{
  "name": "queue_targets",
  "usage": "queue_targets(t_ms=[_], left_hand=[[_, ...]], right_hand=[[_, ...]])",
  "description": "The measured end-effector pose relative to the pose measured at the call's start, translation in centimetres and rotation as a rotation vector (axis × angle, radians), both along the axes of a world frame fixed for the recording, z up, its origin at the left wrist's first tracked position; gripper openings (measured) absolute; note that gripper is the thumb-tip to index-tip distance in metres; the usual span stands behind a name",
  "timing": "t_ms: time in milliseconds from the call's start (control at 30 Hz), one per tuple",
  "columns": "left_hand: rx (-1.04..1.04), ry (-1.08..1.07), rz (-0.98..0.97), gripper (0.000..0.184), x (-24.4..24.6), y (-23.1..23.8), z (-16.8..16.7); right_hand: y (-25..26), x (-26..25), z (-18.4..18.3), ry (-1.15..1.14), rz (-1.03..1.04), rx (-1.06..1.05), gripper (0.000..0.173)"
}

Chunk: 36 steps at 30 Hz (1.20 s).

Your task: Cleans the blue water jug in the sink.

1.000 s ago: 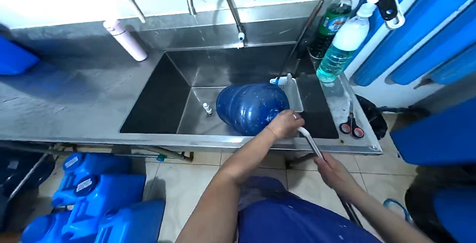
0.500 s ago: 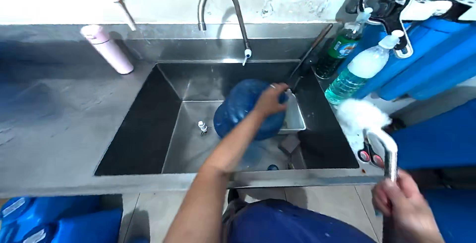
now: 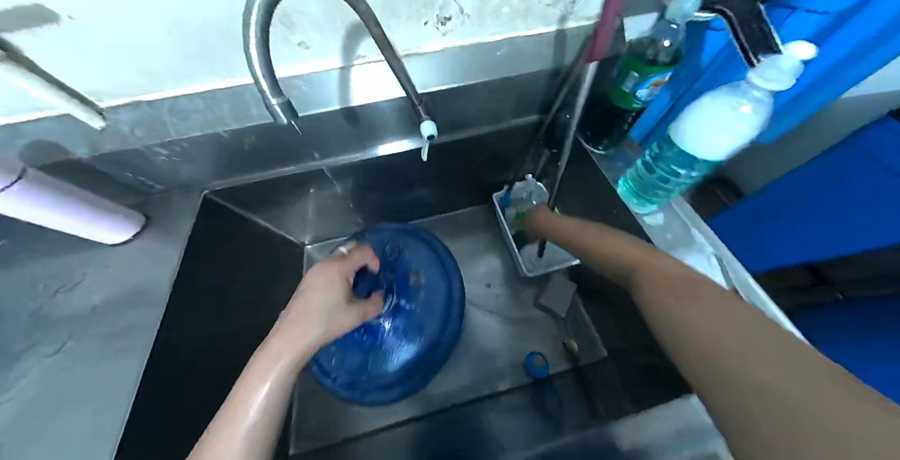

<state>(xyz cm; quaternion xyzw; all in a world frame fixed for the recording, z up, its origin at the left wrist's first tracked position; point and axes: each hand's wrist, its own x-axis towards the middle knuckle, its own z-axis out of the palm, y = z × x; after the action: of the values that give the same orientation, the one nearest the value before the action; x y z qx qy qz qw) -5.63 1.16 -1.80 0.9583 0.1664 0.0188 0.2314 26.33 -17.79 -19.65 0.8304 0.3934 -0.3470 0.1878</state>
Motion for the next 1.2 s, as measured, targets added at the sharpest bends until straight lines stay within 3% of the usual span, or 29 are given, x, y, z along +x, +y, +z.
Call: queue_targets(t_ms=[67,133,200,267,333,367,400,467,567,633,700,767,800,867,933,1000,1067,1133,1167,1200], left_hand=[[0.032,0.391,0.056,0.041,1.6,-0.2,3.0],[0.029,0.608,0.164,0.061,5.2,-0.2,4.7],[-0.007,0.516,0.281,0.072,10.1,0.0,4.7],[-0.207,0.234,0.427,0.081,15.6,0.3,3.0],[-0.577,-0.044,0.608,0.076,20.7,0.2,0.6],[-0.761,-0.126,0.694,0.061,22.8,-0.4,-0.3],[-0.897,-0.163,0.74,0.051,24.2,-0.7,-1.0],[-0.995,-0.133,0.744,0.051,24.2,-0.5,-1.1],[-0.921,-0.146,0.871,0.053,20.3,2.2,0.0],[-0.923,-0.175,0.948,0.048,17.5,3.4,0.7],[-0.973,-0.222,0.953,0.037,15.8,3.1,1.0],[-1.014,-0.439,0.906,0.029,14.4,2.7,1.0],[-1.008,-0.566,0.887,0.028,13.2,3.4,1.2],[-0.939,-0.682,0.876,0.027,9.2,5.2,1.8],[-0.798,-0.627,0.808,0.034,4.1,5.4,1.4],[-0.692,-0.533,0.629,0.038,-0.9,3.6,-1.2],[-0.602,-0.464,0.496,0.063,-3.9,-0.9,-4.4],[-0.46,-0.413,0.488,0.096,-4.6,-4.7,-7.7],[-0.326,-0.427,0.484,0.096,-4.0,-5.6,-9.0],[-0.224,-0.418,0.48,0.091,-3.0,-5.8,-9.4]], right_hand=[[1.7,1.4,-4.4,0.033,-0.088,0.091,0.043],[2.0,2.3,-9.5,0.077,-0.29,0.211,0.046],[1.2,2.1,-13.5,0.106,-0.495,0.28,0.051],[0.5,1.9,-16.7,0.075,-0.701,0.354,0.051],[0.7,2.3,-19.1,0.057,-0.621,0.313,0.047],[0.9,2.6,-19.1,0.079,-0.538,0.267,0.046],[1.2,3.0,-18.2,0.098,-0.46,0.231,0.044],[1.3,3.8,-14.6,0.123,-0.458,0.302,0.045],[2.8,4.1,-3.9,0.176,-0.593,0.757,0.056],[4.7,1.3,5.2,0.271,-0.505,1.101,0.048],[8.6,-3.1,11.5,0.413,-0.363,1.369,0.042],[13.9,-7.4,14.3,0.608,-0.159,1.502,0.057],[16.3,-9.3,15.3,0.677,-0.068,1.487,0.068],[19.5,-12.7,16.8,0.766,0.034,1.45,0.073],[21.5,-14.7,17.0,0.896,-0.081,1.443,0.059],[22.9,-15.2,17.2,1.024,-0.466,1.474,0.031],[23.3,-13.9,19.1,1.242,-0.738,1.389,0.05],[23.0,-12.1,21.7,1.462,-0.662,1.351,0.07],[22.6,-11.4,22.9,1.543,-0.515,1.366,0.072],[22.1,-10.9,24.0,1.57,-0.367,1.393,0.061]])
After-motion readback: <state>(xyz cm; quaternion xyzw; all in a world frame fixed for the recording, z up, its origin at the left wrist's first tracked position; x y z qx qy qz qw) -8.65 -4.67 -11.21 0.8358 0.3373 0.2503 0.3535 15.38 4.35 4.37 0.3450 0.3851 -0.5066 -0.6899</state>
